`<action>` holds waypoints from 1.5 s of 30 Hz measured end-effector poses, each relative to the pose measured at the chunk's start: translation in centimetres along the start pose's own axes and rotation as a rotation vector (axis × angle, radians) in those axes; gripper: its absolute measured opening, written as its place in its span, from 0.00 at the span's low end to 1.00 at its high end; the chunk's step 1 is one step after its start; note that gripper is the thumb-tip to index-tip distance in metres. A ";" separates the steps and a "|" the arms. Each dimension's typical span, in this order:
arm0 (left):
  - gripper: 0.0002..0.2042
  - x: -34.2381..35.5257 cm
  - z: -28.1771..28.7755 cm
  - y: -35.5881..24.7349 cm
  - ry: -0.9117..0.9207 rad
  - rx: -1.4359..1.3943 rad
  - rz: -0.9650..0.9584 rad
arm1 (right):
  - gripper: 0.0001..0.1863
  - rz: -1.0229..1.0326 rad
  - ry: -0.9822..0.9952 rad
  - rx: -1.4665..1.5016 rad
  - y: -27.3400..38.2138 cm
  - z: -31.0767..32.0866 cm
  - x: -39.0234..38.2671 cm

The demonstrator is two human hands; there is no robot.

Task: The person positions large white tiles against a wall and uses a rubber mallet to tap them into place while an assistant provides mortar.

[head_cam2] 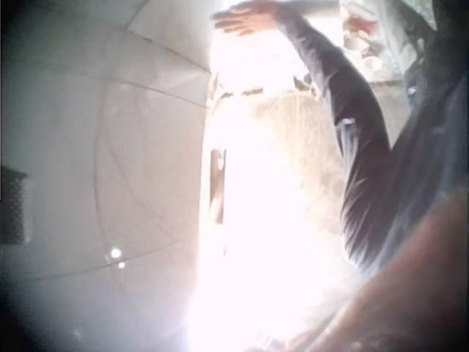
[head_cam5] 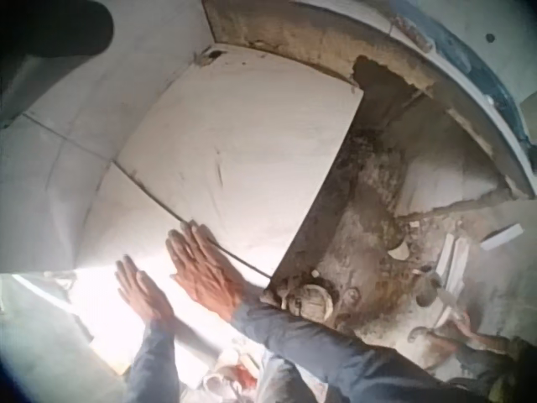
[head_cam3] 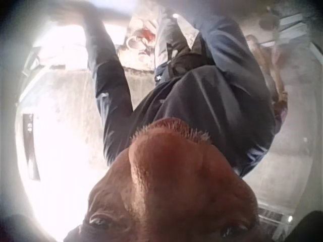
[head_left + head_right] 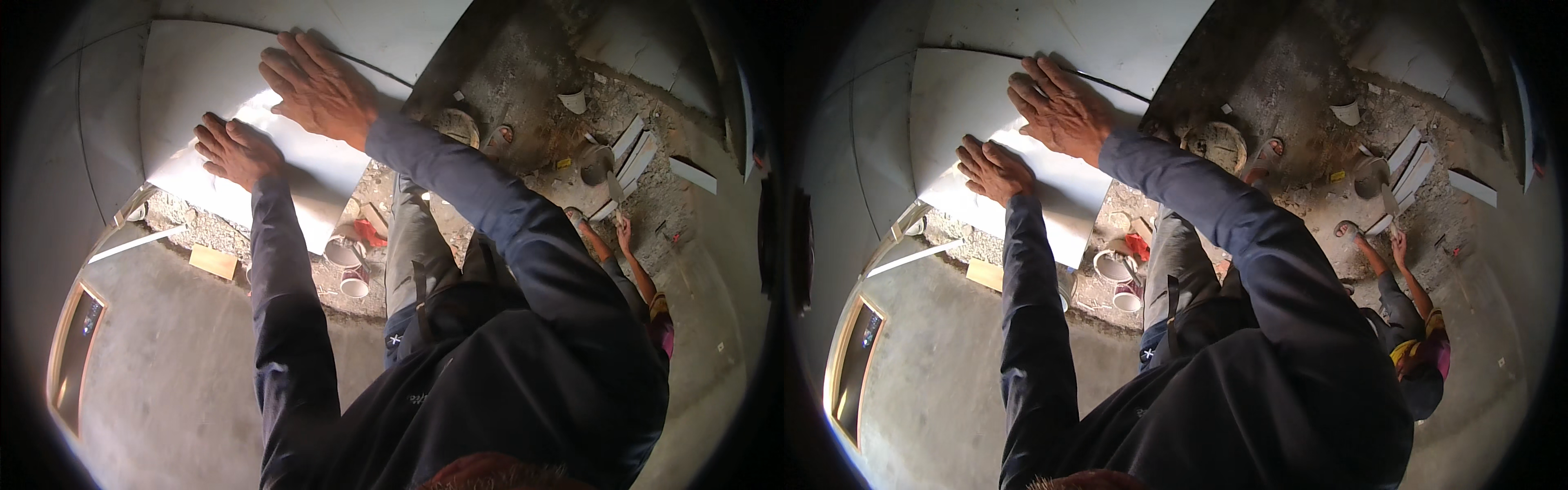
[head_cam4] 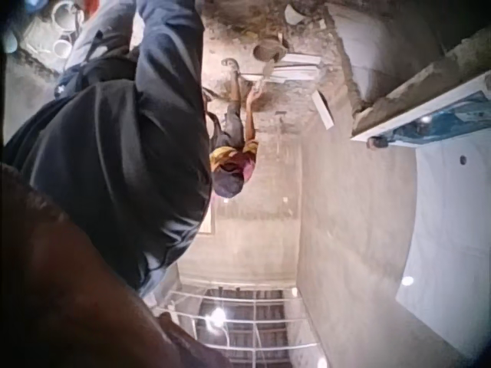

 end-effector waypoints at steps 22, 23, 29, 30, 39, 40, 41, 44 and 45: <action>0.28 0.9 -0.2 1.1 0.093 0.026 0.087 | 0.34 0.144 0.067 0.219 0.8 0.1 1.4; 0.28 0.9 0.0 1.2 0.102 0.026 0.097 | 0.34 0.147 0.068 0.250 1.1 0.3 1.5; 0.30 0.5 0.1 1.8 0.075 0.013 0.094 | 0.27 0.295 -0.147 0.174 -1.7 2.5 8.8; 0.30 0.4 0.0 1.9 0.053 -0.005 0.088 | 0.27 0.275 -0.249 0.110 -2.7 4.4 11.4; 0.29 1.8 0.3 1.4 0.065 0.004 0.065 | 0.30 0.201 -0.221 0.027 -11.7 0.6 14.8; 0.29 1.3 0.4 1.6 0.086 0.006 0.073 | 0.31 0.207 -0.254 0.058 -10.5 1.2 15.6; 0.29 1.2 0.4 1.6 0.108 0.009 0.083 | 0.31 0.215 -0.287 0.090 -9.1 1.7 16.5; 0.29 0.8 0.6 2.0 0.122 0.025 0.106 | 0.32 0.262 -0.343 0.166 -1.1 6.3 22.1; 0.29 1.2 0.3 1.0 0.123 0.015 0.071 | 0.33 0.274 -0.298 0.065 0.0 1.8 23.1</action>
Point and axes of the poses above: each hand's wrist, its own x-axis towards the middle knuckle, its own z-axis out of the back of the hand, y = z × x, the point moved 7 cm from there along x, towards the middle knuckle, and after that the axes turned 8 degrees about y, right-handed, at the moved point
